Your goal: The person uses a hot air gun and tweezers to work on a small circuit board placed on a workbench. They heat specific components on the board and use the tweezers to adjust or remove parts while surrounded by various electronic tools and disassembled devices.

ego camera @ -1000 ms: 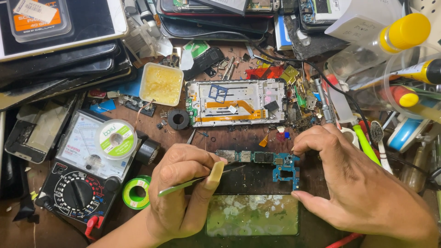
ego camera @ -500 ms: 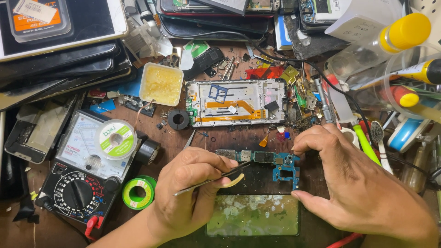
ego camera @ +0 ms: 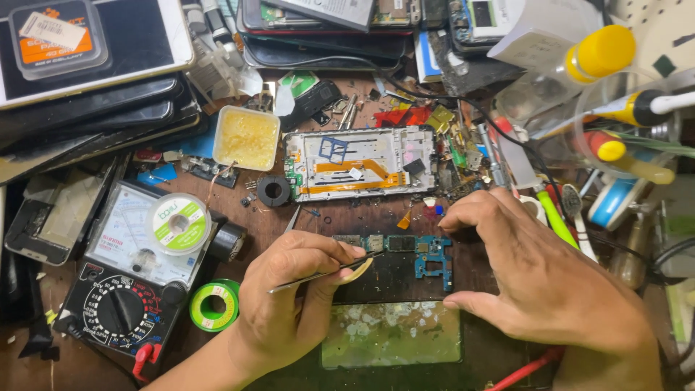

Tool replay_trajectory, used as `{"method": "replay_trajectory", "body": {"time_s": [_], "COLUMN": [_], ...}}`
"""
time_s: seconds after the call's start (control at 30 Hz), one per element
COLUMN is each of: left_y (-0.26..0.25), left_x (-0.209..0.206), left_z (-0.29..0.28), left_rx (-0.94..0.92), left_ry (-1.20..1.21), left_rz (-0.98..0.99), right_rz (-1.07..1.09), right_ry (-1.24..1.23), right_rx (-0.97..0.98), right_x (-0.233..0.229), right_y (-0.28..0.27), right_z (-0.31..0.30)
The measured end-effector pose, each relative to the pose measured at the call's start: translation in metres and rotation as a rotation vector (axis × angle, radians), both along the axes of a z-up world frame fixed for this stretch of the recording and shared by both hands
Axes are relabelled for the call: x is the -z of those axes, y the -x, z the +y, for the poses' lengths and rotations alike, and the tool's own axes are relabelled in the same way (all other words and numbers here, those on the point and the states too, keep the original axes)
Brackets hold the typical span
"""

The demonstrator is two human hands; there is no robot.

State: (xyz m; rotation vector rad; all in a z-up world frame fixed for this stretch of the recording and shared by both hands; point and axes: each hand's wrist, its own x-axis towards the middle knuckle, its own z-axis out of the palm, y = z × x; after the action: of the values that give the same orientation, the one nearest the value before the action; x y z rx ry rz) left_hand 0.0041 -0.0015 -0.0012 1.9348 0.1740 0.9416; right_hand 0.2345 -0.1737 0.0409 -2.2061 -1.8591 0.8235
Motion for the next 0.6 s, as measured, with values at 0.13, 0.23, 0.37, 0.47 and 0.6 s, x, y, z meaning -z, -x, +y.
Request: {"method": "replay_trajectory", "body": {"time_s": [0.13,0.23,0.37,0.47,0.6], "left_y": [0.001,0.002,0.005,0.009,0.009], "left_x": [0.002,0.006,0.009,0.015,0.019], "left_z": [-0.002,-0.004,-0.006,-0.007,-0.007], "left_rx": [0.001,-0.024,-0.046,-0.043,-0.052], "left_ry": [0.012,0.001,-0.010,-0.031,-0.082], "left_rz": [-0.005,-0.009,-0.003,-0.002,-0.039], "right_rz": [0.041,0.164,0.412,0.460,0.806], "right_ry": [-0.274,-0.599,-1.319,-1.483,-1.669], "right_rx": [0.035,0.225,0.416,0.927,1.140], "right_x": [-0.019,-0.032,-0.039,-0.061,-0.073], "right_y": [-0.002,0.000,-0.023,-0.028,-0.076], "right_z": [0.002,-0.004,-0.025,-0.042,-0.070]}}
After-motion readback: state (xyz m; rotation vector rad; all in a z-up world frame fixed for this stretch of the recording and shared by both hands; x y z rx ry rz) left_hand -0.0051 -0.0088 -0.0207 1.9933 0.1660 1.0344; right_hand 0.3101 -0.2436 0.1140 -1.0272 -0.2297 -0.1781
